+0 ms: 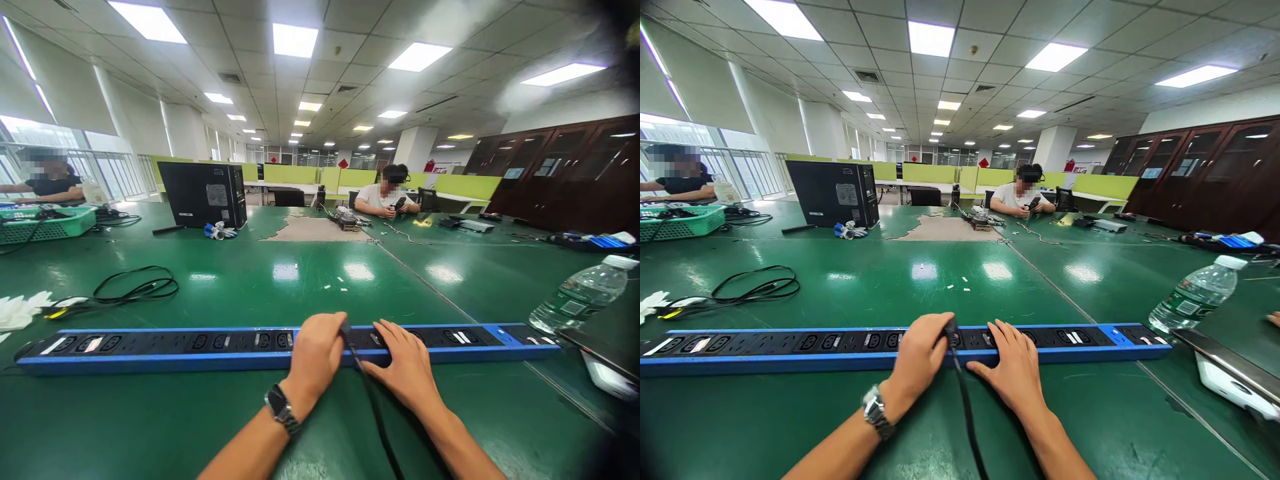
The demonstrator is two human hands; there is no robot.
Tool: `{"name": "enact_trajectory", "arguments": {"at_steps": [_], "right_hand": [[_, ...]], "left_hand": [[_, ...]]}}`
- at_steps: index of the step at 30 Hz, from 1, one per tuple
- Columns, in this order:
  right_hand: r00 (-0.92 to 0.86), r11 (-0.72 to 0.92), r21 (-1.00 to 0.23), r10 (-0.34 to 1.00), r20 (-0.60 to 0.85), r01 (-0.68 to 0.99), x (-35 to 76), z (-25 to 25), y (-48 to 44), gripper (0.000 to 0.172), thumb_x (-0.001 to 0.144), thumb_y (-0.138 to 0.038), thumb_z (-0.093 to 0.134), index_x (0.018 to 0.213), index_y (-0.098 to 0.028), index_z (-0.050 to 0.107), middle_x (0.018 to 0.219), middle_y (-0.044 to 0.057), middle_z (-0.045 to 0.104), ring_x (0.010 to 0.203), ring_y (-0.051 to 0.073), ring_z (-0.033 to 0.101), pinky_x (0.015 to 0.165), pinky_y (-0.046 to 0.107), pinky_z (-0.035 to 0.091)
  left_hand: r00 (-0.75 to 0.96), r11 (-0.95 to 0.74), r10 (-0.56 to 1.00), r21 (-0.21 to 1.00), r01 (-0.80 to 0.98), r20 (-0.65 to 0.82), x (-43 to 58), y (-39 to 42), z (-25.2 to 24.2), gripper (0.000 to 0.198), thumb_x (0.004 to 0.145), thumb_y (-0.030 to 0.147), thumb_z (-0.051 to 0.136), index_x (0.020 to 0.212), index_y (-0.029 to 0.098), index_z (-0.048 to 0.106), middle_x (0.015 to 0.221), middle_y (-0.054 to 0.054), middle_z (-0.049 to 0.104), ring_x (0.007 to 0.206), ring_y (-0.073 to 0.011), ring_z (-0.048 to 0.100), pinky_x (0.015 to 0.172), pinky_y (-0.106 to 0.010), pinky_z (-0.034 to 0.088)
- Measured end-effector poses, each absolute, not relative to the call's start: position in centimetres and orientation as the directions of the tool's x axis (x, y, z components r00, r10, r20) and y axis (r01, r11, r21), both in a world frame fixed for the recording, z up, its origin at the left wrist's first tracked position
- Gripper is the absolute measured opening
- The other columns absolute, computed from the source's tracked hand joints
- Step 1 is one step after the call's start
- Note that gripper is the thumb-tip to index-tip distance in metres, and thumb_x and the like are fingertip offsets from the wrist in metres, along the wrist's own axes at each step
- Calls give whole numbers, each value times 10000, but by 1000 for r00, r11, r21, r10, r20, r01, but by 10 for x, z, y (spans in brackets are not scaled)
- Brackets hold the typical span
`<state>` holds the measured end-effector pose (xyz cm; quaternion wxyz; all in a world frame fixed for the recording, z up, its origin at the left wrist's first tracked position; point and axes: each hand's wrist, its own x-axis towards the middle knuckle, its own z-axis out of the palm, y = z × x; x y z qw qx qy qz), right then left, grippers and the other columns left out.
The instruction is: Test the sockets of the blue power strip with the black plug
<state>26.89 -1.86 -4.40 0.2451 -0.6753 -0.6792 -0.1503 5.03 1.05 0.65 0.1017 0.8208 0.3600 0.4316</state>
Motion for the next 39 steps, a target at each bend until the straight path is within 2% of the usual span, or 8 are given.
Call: {"name": "enact_trajectory", "arguments": {"at_steps": [4,8,12,16,20,26,33,39], "right_hand": [[58,24,-151,855,515,988,267,-44,-18,775,695,-678,620,1306,-209,526,1368,116,554,1268,319,476,1053,515,313],[75,8,-162,861,502,987,267,-45,-17,781,694,-701,604,1300,-215,530,1374,109,551,1277,318,473,1062,517,300],[87,-3,-170,866,492,985,268,-45,-18,785,691,-694,618,1301,-209,531,1382,116,547,1289,321,469,1074,534,292],[66,52,-207,848,525,977,249,-35,-23,779,704,-663,642,1324,-210,510,1376,127,552,1286,340,470,1075,580,287],[-79,286,-280,816,572,916,195,-17,-24,690,776,-537,652,1360,-214,473,1322,114,591,1217,292,521,1039,499,379],[-152,425,-402,816,557,811,133,-4,-7,282,865,-311,576,1124,-216,637,1039,79,713,977,248,611,880,427,478],[137,423,-580,715,686,697,160,9,-5,329,880,-420,542,1114,-199,611,1046,92,694,957,219,631,868,368,497],[525,10,-686,635,567,728,309,-7,-30,475,826,-563,487,1093,-201,639,1009,94,707,906,264,653,841,397,501]], "left_hand": [[284,-605,782,566,560,555,-14,12,4,378,868,102,487,1223,171,597,1141,-90,699,1059,-225,634,946,-388,509],[390,-567,824,592,573,412,-29,15,7,383,860,97,516,1214,207,611,1131,-56,712,1026,-206,656,929,-351,514],[461,-585,811,482,653,361,-20,15,13,409,849,100,550,1235,222,610,1241,-59,669,1156,-224,602,1030,-390,456],[494,-589,802,305,748,336,-24,12,15,591,799,224,674,1361,270,501,1340,-61,607,1314,-307,467,1129,-549,294],[442,-527,839,271,806,317,-29,10,10,982,714,352,761,1514,214,208,1329,-124,603,1275,-314,503,1095,-529,336],[435,-543,818,255,800,376,-28,11,4,748,794,231,653,1461,208,315,1279,-105,633,1206,-258,560,1075,-487,363],[418,-544,806,245,803,419,-30,13,0,792,746,342,760,1426,218,373,1235,-99,652,1157,-267,596,1065,-487,387],[415,-540,812,258,802,409,-31,14,0,818,740,360,777,1431,248,355,1209,-77,662,1124,-258,611,1069,-492,387]]}}
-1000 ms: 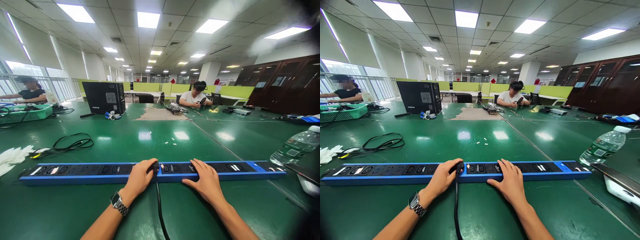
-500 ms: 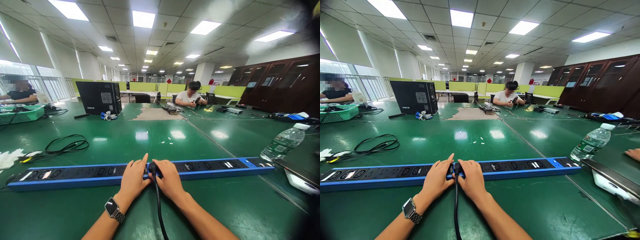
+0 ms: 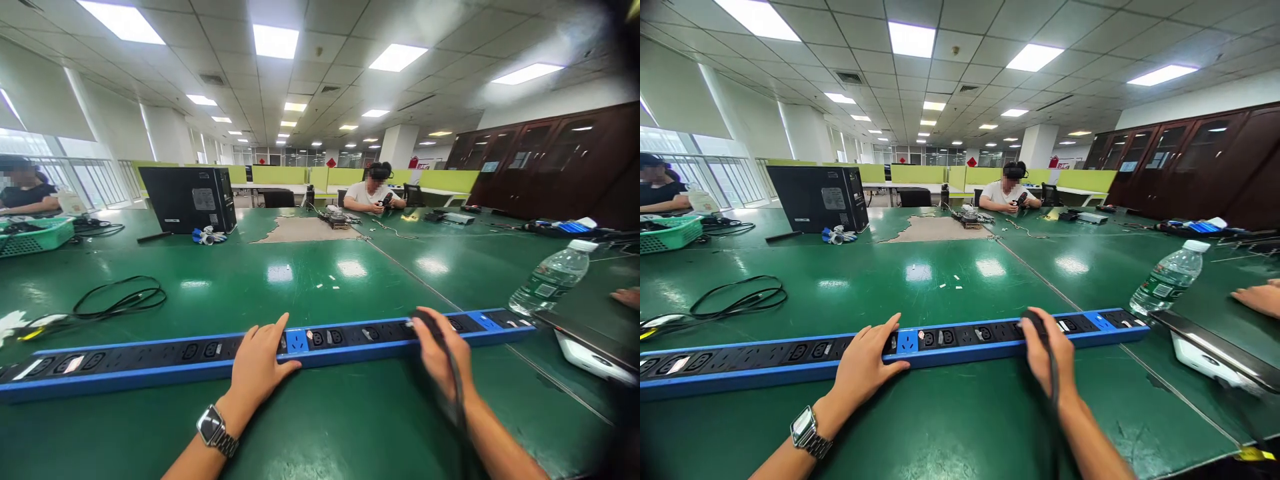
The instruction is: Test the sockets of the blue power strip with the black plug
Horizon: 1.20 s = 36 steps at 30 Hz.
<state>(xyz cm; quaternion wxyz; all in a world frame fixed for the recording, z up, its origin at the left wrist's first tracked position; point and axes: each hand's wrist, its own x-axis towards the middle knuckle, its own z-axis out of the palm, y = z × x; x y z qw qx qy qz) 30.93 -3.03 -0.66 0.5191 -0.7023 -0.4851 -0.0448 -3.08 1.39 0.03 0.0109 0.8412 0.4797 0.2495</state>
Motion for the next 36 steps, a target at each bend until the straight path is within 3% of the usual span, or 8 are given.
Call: {"name": "enact_trajectory", "arguments": {"at_steps": [3,7,12,16,21,28,31,36], "right_hand": [[532,-103,-633,654,538,767,366,-20,-38,476,794,-570,493,1076,-224,659,990,87,709,925,283,655,860,422,493],[374,-9,-543,735,566,840,384,-23,-36,443,803,-535,512,1098,-238,656,1035,74,710,958,260,659,881,384,495],[287,54,-521,785,549,852,383,-23,-33,426,832,-525,505,1114,-244,655,1088,65,708,1010,249,656,918,375,488],[232,41,-419,782,579,907,390,-32,-32,429,845,-532,485,1148,-268,638,1124,59,709,1051,259,645,1000,468,436],[222,10,-366,779,586,931,398,-50,-30,458,861,-513,459,1264,-313,542,1232,55,669,1166,281,592,1097,643,223],[174,-28,-227,734,657,973,416,-79,-27,751,800,-368,380,1503,-179,196,1500,164,390,1361,320,399,1084,561,298],[135,-50,-149,753,644,988,424,-86,-24,737,763,-337,370,1474,-177,260,1455,162,447,1317,325,445,1072,565,311],[158,-101,-125,749,643,987,421,-82,-19,646,759,-337,385,1383,-170,393,1386,156,523,1256,318,501,1051,545,341]], "left_hand": [[413,-545,806,257,798,424,-30,15,-1,826,729,362,786,1428,255,359,1203,-73,663,1114,-259,610,1063,-485,391],[419,-553,801,261,792,428,-29,15,-2,812,747,365,770,1432,252,351,1214,-81,659,1116,-256,608,1064,-488,387],[409,-526,832,297,797,376,-31,14,2,833,723,318,792,1428,221,358,1245,-102,644,1158,-269,585,1085,-520,361],[462,-617,774,350,705,433,-11,9,14,736,747,345,760,1388,205,424,1315,-128,599,1218,-302,539,1079,-541,364],[626,-812,583,403,422,518,96,-5,28,463,855,300,648,1297,229,531,1269,-74,626,1148,-244,567,1021,-414,451],[611,-710,700,456,537,370,247,-8,22,467,876,306,606,1323,219,502,1174,-137,618,1082,-292,574,904,-434,495],[605,-694,715,459,555,350,262,-1,13,296,926,262,501,1200,194,591,1032,-133,655,1026,-280,574,891,-438,484],[600,-721,690,459,519,404,259,3,2,304,954,209,426,1217,220,578,1030,-100,650,1022,-240,550,925,-401,469]]}}
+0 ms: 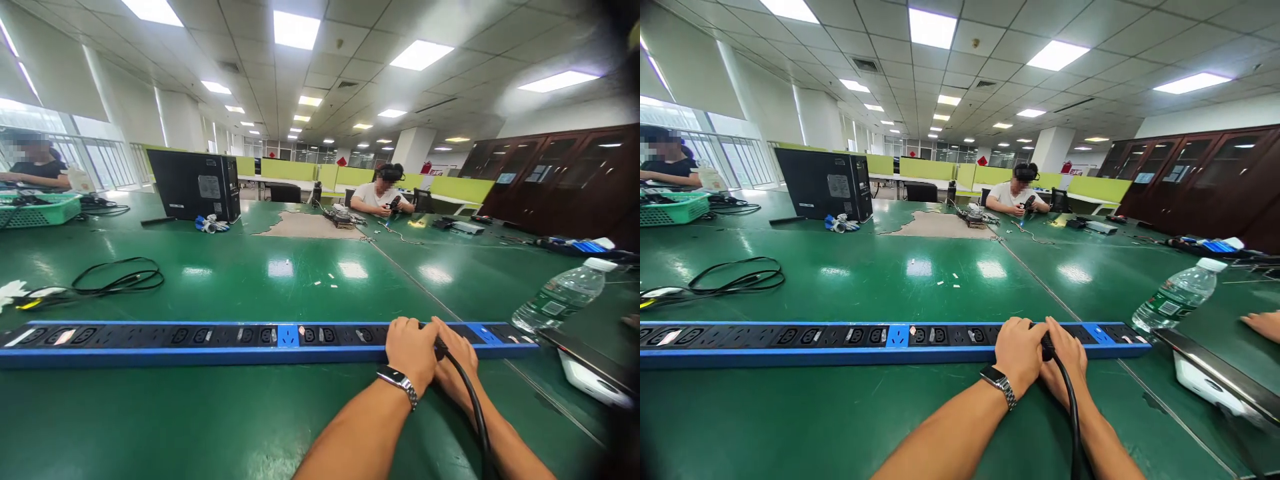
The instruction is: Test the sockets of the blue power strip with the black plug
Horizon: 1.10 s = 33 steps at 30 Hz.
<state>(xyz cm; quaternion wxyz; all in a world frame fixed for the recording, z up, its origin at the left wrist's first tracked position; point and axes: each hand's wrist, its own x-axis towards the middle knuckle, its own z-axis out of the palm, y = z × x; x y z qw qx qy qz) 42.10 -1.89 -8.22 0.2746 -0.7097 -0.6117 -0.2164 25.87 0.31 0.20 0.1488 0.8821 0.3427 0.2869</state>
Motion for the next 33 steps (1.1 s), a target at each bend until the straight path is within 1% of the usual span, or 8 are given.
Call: {"name": "enact_trajectory", "arguments": {"at_steps": [4,7,10,12,14,18,21,33], "right_hand": [[230,-153,-177,768,597,972,415,-71,-16,441,773,-350,432,1159,-205,588,1121,144,679,1079,336,594,950,500,421],[230,-151,-182,778,585,972,413,-67,-18,369,789,-422,462,1027,-209,647,1025,152,700,1027,346,605,881,470,452],[196,-120,-164,774,602,979,411,-67,-21,533,786,-565,477,1150,-201,616,1184,134,661,1153,345,556,969,515,406],[197,-123,-162,769,608,979,409,-69,-22,678,772,-646,471,1254,-178,564,1317,136,592,1240,339,504,1040,553,340],[218,-143,-172,775,594,975,408,-71,-22,749,766,-687,462,1291,-159,543,1377,143,548,1280,332,474,1076,561,301],[241,-151,-200,779,579,968,408,-71,-22,762,768,-702,451,1302,-166,541,1397,135,533,1309,317,453,1101,547,285],[258,-152,-227,777,575,962,407,-70,-22,771,760,-717,452,1296,-171,549,1401,133,531,1316,320,445,1105,546,282],[263,-129,-259,762,591,957,404,-69,-24,751,751,-729,479,1287,-209,560,1395,122,539,1305,324,457,1099,557,278]], "left_hand": [[570,-782,623,418,461,536,261,-6,36,329,978,237,390,1270,259,541,1076,-72,617,979,-222,554,860,-354,488],[545,-835,544,345,429,638,245,-7,79,375,972,199,379,1312,275,517,1031,-57,614,907,-205,569,806,-329,498],[555,-830,553,349,435,622,193,7,95,452,937,117,370,1344,260,504,1065,-44,645,917,-190,594,809,-302,512],[565,-811,585,403,425,582,146,19,82,470,907,84,388,1329,235,531,1081,-34,680,954,-184,616,851,-298,514],[584,-788,613,456,412,532,104,28,57,463,882,68,426,1299,210,570,1059,-31,715,948,-181,644,878,-307,519],[586,-743,654,549,382,478,72,30,15,450,856,61,489,1254,228,617,1195,-12,701,1065,-175,652,971,-319,496],[585,-725,670,572,384,457,82,26,10,440,864,78,512,1255,249,620,1244,0,677,1115,-174,638,1007,-315,479],[726,-801,576,438,409,376,85,35,23,477,836,54,481,1245,252,626,1173,-5,708,1090,-183,642,987,-312,486]]}}
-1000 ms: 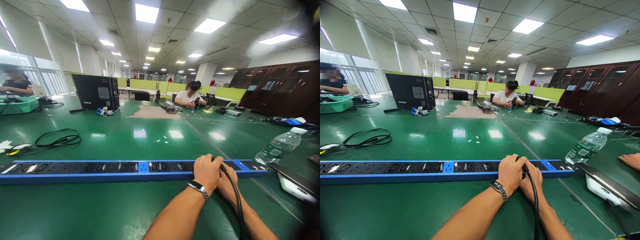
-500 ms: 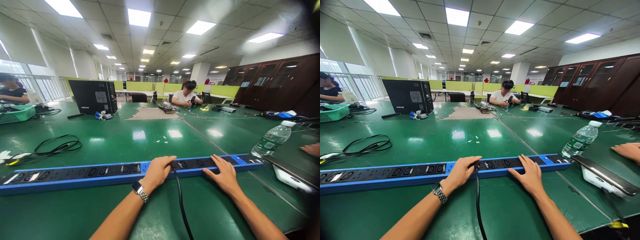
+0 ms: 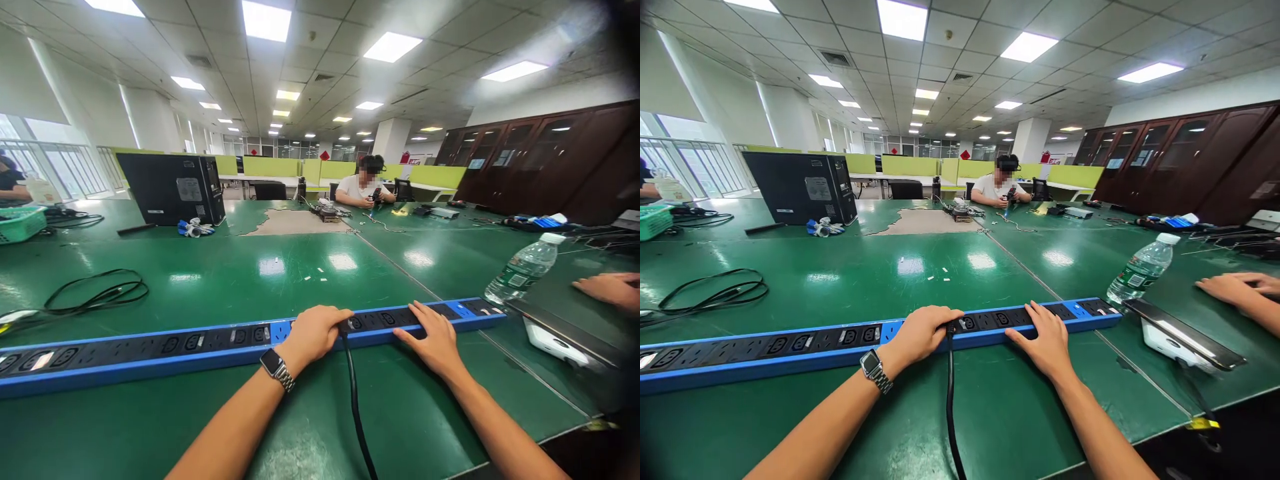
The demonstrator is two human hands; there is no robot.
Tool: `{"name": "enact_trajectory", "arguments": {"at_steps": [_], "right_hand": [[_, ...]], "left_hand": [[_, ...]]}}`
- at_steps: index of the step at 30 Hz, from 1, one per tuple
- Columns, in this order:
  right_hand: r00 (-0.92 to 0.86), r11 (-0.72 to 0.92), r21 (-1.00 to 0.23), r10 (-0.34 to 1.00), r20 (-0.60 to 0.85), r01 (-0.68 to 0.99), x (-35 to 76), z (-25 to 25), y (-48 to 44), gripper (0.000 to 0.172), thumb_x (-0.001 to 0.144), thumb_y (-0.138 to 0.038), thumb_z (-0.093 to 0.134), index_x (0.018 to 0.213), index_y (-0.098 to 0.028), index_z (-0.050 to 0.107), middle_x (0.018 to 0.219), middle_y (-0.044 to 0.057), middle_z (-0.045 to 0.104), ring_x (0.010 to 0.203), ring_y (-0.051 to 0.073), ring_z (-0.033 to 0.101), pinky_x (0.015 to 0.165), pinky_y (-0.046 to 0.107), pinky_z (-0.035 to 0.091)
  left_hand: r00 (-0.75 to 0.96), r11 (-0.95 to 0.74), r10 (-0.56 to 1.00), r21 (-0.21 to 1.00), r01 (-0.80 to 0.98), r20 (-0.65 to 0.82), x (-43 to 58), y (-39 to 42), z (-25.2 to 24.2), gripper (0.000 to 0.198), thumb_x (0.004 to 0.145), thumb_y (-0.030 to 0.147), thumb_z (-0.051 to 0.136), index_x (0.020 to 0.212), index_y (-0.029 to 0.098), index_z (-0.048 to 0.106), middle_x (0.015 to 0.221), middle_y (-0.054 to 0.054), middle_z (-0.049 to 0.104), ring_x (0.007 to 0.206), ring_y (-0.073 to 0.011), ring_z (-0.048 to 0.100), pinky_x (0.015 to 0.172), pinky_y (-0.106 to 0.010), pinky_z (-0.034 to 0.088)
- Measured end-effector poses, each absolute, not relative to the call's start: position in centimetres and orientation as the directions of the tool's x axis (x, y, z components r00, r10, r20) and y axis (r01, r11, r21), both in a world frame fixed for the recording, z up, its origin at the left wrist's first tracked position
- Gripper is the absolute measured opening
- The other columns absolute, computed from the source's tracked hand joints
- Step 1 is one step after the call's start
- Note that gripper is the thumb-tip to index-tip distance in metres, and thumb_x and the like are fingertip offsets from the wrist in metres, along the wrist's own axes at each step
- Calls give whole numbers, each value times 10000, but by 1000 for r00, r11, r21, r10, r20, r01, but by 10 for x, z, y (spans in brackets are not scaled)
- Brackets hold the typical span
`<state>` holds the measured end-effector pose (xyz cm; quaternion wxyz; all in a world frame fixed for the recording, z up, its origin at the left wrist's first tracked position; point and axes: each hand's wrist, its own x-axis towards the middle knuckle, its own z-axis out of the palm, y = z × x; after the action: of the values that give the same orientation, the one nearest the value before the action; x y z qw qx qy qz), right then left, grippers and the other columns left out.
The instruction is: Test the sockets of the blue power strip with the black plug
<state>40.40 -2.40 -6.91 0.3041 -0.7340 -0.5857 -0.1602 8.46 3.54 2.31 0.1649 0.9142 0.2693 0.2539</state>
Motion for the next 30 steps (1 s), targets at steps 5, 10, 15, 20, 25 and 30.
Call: {"name": "enact_trajectory", "arguments": {"at_steps": [5,10,15,20,25,30], "right_hand": [[265,-118,-276,765,587,954,403,-68,-24,776,745,-752,478,1278,-196,567,1398,127,538,1308,323,456,1104,553,271],[270,-115,-287,762,589,951,402,-67,-24,784,739,-765,480,1275,-199,571,1397,123,541,1309,321,456,1107,544,270],[269,-116,-284,760,592,952,401,-66,-25,774,744,-761,477,1275,-205,571,1393,121,544,1300,327,460,1094,554,283],[258,-111,-272,757,600,956,401,-67,-26,758,753,-757,476,1279,-218,565,1389,119,545,1305,327,454,1084,561,293],[208,-36,-265,727,655,963,383,-53,-31,744,769,-743,498,1281,-205,548,1342,127,579,1263,328,489,1068,580,311],[-47,230,-193,749,661,954,312,-31,-26,631,809,-600,596,1285,-189,540,1205,115,655,1120,282,572,989,483,426]], "left_hand": [[625,-696,692,563,445,362,87,33,24,501,818,67,525,1284,240,586,1175,-30,709,1042,-186,661,942,-309,500],[539,-602,776,640,477,328,87,29,22,368,823,89,556,1158,220,633,930,-13,751,811,-175,683,755,-263,519],[582,-652,743,556,516,331,93,27,24,345,844,129,577,1168,234,633,1030,-36,745,918,-211,685,827,-298,504],[600,-673,733,473,568,321,97,25,21,299,859,174,596,1151,235,616,1054,-38,730,962,-222,671,845,-320,507],[622,-697,717,320,641,315,92,19,23,460,817,298,689,1254,230,562,1123,-59,702,1060,-253,633,963,-409,468],[518,-586,755,60,808,402,67,7,12,809,675,489,812,1353,175,501,1342,-154,578,1312,-370,438,1137,-583,234]]}}
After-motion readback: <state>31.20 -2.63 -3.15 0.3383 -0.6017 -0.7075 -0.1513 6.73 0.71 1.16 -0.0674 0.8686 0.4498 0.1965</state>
